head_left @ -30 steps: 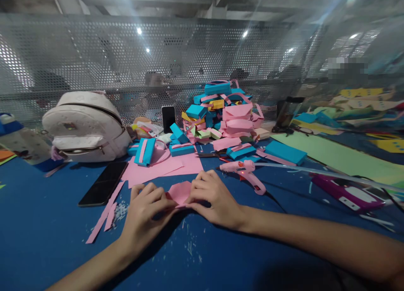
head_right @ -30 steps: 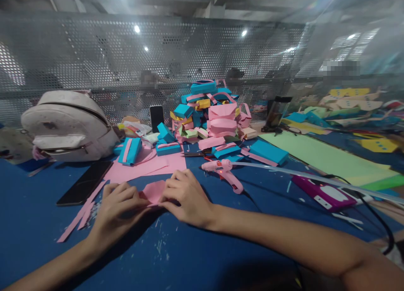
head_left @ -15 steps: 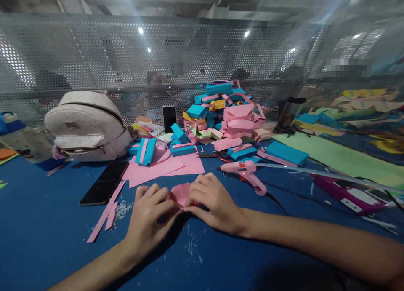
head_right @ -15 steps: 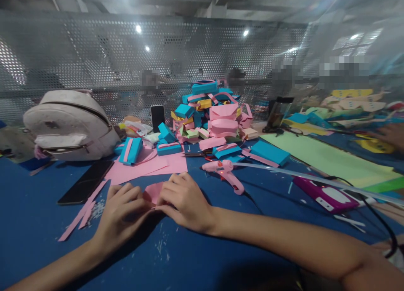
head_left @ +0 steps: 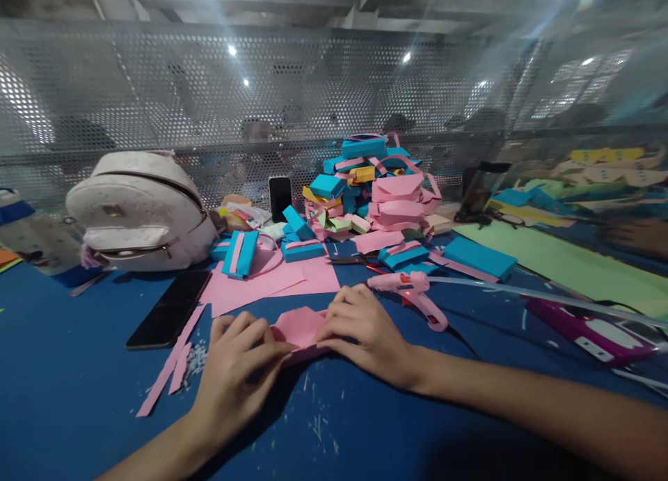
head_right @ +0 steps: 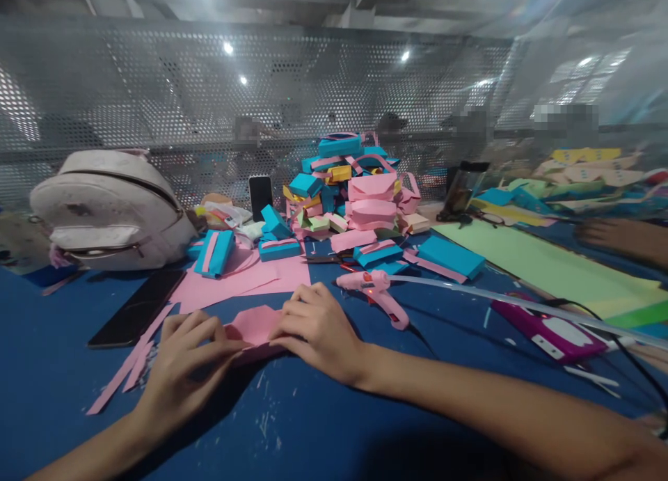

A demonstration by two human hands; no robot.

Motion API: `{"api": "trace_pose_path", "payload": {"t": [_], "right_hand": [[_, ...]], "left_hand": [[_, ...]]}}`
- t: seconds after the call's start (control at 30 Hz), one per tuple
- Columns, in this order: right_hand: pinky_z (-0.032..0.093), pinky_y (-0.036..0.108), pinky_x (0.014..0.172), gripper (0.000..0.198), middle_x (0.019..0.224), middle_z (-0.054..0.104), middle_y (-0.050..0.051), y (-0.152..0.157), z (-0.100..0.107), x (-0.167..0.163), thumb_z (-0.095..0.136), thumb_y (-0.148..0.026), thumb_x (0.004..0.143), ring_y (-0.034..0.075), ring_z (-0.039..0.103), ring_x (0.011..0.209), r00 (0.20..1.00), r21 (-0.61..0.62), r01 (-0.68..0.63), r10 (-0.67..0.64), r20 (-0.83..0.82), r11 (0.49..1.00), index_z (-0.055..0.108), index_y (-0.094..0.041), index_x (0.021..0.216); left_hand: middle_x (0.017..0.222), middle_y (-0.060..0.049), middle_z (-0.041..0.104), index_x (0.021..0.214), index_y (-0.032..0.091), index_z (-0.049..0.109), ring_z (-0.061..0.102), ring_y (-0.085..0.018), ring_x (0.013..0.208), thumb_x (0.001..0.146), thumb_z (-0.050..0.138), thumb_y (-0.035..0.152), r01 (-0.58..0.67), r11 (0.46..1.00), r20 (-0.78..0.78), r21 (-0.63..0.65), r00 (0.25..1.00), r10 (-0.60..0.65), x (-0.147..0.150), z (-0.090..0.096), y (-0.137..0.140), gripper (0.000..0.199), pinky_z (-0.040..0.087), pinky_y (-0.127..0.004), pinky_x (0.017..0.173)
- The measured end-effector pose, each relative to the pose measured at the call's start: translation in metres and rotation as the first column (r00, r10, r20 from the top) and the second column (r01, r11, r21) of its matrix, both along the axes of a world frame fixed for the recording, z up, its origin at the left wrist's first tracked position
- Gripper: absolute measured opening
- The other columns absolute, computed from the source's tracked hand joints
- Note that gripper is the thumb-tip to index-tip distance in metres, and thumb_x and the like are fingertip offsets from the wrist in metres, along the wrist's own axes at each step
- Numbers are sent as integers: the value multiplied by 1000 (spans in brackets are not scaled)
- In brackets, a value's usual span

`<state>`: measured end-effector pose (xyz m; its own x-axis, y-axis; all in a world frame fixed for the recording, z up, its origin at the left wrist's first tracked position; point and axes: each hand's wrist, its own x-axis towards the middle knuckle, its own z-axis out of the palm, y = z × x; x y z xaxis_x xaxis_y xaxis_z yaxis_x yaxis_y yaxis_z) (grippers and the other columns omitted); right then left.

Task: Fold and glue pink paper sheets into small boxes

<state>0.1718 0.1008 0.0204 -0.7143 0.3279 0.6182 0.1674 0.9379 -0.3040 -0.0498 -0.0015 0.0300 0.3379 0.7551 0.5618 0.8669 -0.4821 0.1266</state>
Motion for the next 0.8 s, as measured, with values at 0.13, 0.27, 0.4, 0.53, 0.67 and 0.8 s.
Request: {"api": "trace_pose_path", "payload": {"t": [0.13, 0.27, 0.4, 0.53, 0.67, 0.8], "right_hand": [[29, 34, 75, 11, 79, 68, 0, -3, 0, -2, 63, -24, 92, 18, 51, 85, 1000, -10, 16, -15, 25, 1000, 70, -23, 84], [29, 35, 76, 12, 79, 69, 0, -2, 0, -2, 61, -24, 93, 18, 51, 83, 1000, 22, -1, 0, 9, 1000, 70, -23, 85], [29, 35, 77, 15, 85, 71, -1, 3, -2, 2, 58, -31, 95, 19, 51, 87, 1000, 35, -27, 27, -14, 999, 71, -25, 89], [29, 35, 77, 20, 82, 69, 0, 9, -2, 5, 56, -35, 96, 19, 50, 86, 999, 4, -5, 5, -33, 1000, 71, -23, 88], [28, 34, 73, 25, 75, 66, 0, 11, -1, 5, 54, -36, 97, 18, 49, 81, 999, -51, -27, 26, -23, 998, 71, -23, 85], [28, 34, 72, 23, 72, 64, 0, 13, 0, 5, 55, -34, 96, 18, 48, 80, 999, -48, -47, 47, -2, 998, 71, -23, 84]], "left_hand": [[73, 0, 62, 95, 29, 69, 50, -18, 73, 91, 54, 14, 13, 1000, 22, -16, 1000, -13, 0, -2, 0, 21, 27, -36, 69], [72, 1, 61, 95, 29, 70, 51, -17, 72, 91, 55, 17, 27, 1000, 35, -6, 999, -27, -1, -3, 0, 19, 28, -36, 70], [72, 3, 63, 96, 30, 69, 52, -17, 71, 91, 59, 21, 28, 1000, 22, -1, 999, -28, -6, -3, 1, 14, 27, -36, 70], [79, 4, 69, 99, 29, 66, 54, -18, 74, 89, 60, 18, 20, 1000, 11, -2, 1000, -20, -15, -1, 4, 15, 27, -37, 73], [76, 5, 69, 95, 27, 65, 55, -17, 71, 87, 63, 17, 53, 998, 3, 23, 999, -53, -18, 1, 8, 13, 27, -36, 71], [71, 5, 67, 94, 26, 64, 54, -17, 68, 89, 60, 16, 94, 996, 47, 7, 994, -94, -17, 0, 9, 12, 26, -35, 69]]}}
